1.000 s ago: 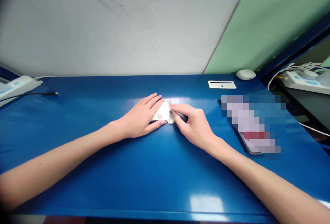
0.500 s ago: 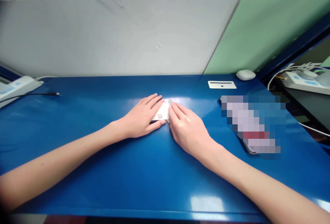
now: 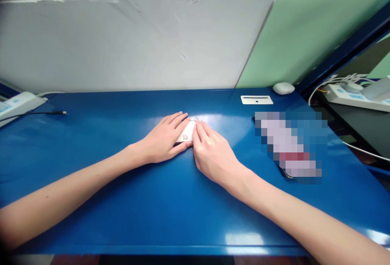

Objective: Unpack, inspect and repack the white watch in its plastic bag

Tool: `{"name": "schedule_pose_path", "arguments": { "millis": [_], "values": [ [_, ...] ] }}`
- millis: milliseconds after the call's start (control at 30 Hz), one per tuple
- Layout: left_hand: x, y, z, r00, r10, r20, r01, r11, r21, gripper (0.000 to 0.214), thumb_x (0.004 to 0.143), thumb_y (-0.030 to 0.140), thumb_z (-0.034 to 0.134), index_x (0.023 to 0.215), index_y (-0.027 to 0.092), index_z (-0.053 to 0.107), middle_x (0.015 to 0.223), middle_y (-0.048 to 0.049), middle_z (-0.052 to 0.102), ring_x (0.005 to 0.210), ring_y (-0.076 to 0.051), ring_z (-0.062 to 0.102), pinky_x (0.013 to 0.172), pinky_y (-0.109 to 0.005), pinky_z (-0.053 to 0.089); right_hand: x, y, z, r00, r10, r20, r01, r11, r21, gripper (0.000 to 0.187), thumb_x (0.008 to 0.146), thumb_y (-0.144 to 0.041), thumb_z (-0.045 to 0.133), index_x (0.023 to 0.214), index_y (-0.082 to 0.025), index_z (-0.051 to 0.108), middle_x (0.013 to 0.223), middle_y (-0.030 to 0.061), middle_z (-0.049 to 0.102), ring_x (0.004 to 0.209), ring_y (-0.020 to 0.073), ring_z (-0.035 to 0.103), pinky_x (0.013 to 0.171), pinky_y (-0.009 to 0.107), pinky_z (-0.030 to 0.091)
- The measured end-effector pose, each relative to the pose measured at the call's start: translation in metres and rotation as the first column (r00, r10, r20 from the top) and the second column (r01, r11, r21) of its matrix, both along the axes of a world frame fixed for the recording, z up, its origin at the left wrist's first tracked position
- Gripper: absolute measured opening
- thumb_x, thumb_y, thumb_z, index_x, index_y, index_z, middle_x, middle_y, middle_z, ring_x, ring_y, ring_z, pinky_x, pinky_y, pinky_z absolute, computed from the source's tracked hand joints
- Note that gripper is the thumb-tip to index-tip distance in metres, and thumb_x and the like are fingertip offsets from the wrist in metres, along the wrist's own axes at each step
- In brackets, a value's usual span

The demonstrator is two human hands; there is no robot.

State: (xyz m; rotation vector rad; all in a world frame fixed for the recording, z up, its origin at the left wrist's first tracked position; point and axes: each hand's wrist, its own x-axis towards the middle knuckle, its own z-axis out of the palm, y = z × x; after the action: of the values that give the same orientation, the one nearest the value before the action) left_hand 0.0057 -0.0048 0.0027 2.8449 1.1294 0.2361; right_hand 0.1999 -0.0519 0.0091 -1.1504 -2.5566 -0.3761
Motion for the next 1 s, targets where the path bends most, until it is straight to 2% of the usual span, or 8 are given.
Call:
{"name": "schedule_pose_path", "arguments": {
  "millis": [133, 300, 467, 533, 633, 767, 933, 1000],
  "values": [
    [0.001, -0.001, 0.003, 1.000, 0.007, -0.011, -0.008, 1.000, -0.012, 0.071, 0.099, 0.056, 0.035, 0.144, 0.002, 0.040, 0.152, -0.0236, 0.039, 0.143, -0.038, 0.034, 0.116, -0.048, 0.028, 0.000, -0.001, -0.001, 0.999, 0.008, -0.053, -0.010, 0.999, -0.035, 0.044, 0.086, -0.006, 0.041, 0.123, 0.011, 0.057, 0.125, 0.0336, 0.062, 0.122, 0.0400, 0.059, 0.098, 0.050, 0.055],
    [0.002, -0.001, 0.004, 1.000, 0.010, -0.007, -0.010, 1.000, 0.000, 0.070, 0.099, 0.056, 0.035, 0.145, 0.003, 0.039, 0.152, -0.0226, 0.039, 0.143, -0.036, 0.034, 0.116, -0.048, 0.028, -0.002, -0.001, 0.002, 0.989, -0.001, -0.145, -0.015, 0.994, -0.112, 0.040, 0.087, -0.007, 0.040, 0.119, 0.007, 0.060, 0.134, 0.0332, 0.056, 0.140, 0.0425, 0.038, 0.106, 0.058, 0.048],
    [0.001, 0.000, 0.002, 1.000, 0.002, -0.017, -0.002, 1.000, 0.006, 0.070, 0.100, 0.055, 0.036, 0.145, 0.002, 0.040, 0.152, -0.0231, 0.040, 0.143, -0.037, 0.034, 0.116, -0.047, 0.027, -0.007, -0.001, -0.002, 0.996, 0.074, -0.058, -0.076, 0.997, -0.033, 0.041, 0.083, -0.005, 0.041, 0.114, 0.013, 0.061, 0.127, 0.0368, 0.059, 0.135, 0.0422, 0.045, 0.111, 0.055, 0.044],
    [0.001, 0.000, 0.001, 1.000, 0.002, -0.018, -0.001, 1.000, 0.004, 0.070, 0.100, 0.055, 0.036, 0.145, 0.001, 0.040, 0.152, -0.0234, 0.039, 0.143, -0.038, 0.034, 0.117, -0.047, 0.027, -0.006, 0.001, -0.003, 0.993, 0.072, -0.089, -0.076, 0.996, -0.041, 0.041, 0.083, -0.006, 0.043, 0.115, 0.013, 0.062, 0.127, 0.0358, 0.060, 0.134, 0.0412, 0.048, 0.110, 0.053, 0.045],
    [0.001, 0.000, 0.001, 1.000, 0.007, -0.011, -0.007, 1.000, -0.003, 0.071, 0.099, 0.056, 0.037, 0.145, 0.002, 0.039, 0.152, -0.0231, 0.039, 0.143, -0.037, 0.033, 0.117, -0.047, 0.026, 0.000, 0.009, -0.002, 0.971, 0.010, -0.240, -0.046, 0.989, -0.141, 0.036, 0.085, -0.008, 0.046, 0.112, 0.004, 0.067, 0.128, 0.0272, 0.064, 0.132, 0.0373, 0.051, 0.107, 0.048, 0.050],
    [0.001, -0.001, 0.001, 1.000, 0.014, 0.000, -0.014, 1.000, -0.014, 0.071, 0.098, 0.056, 0.039, 0.145, 0.003, 0.039, 0.152, -0.0225, 0.039, 0.143, -0.037, 0.034, 0.116, -0.048, 0.027, 0.008, 0.017, 0.002, 0.934, 0.019, -0.357, -0.104, 0.969, -0.222, 0.026, 0.091, -0.012, 0.048, 0.084, -0.012, 0.073, 0.117, 0.0169, 0.072, 0.129, 0.0323, 0.055, 0.108, 0.046, 0.049],
    [0.001, 0.000, 0.001, 1.000, 0.004, 0.006, -0.004, 1.000, -0.009, 0.067, 0.099, 0.052, 0.037, 0.145, 0.002, 0.039, 0.151, -0.0227, 0.041, 0.142, -0.037, 0.035, 0.116, -0.048, 0.027, 0.007, 0.013, -0.002, 0.953, 0.086, -0.292, -0.124, 0.986, -0.114, 0.028, 0.092, -0.012, 0.049, 0.106, 0.000, 0.070, 0.125, 0.0228, 0.067, 0.136, 0.0351, 0.048, 0.112, 0.046, 0.045],
    [0.001, 0.000, 0.001, 1.000, 0.000, 0.015, 0.000, 1.000, -0.012, 0.067, 0.099, 0.051, 0.036, 0.144, 0.002, 0.039, 0.151, -0.0224, 0.041, 0.142, -0.037, 0.035, 0.117, -0.048, 0.027, 0.007, 0.013, -0.005, 0.952, 0.111, -0.286, -0.133, 0.989, -0.060, 0.029, 0.093, -0.011, 0.049, 0.107, 0.002, 0.070, 0.127, 0.0241, 0.065, 0.136, 0.0357, 0.047, 0.111, 0.046, 0.046]
  ]
}}
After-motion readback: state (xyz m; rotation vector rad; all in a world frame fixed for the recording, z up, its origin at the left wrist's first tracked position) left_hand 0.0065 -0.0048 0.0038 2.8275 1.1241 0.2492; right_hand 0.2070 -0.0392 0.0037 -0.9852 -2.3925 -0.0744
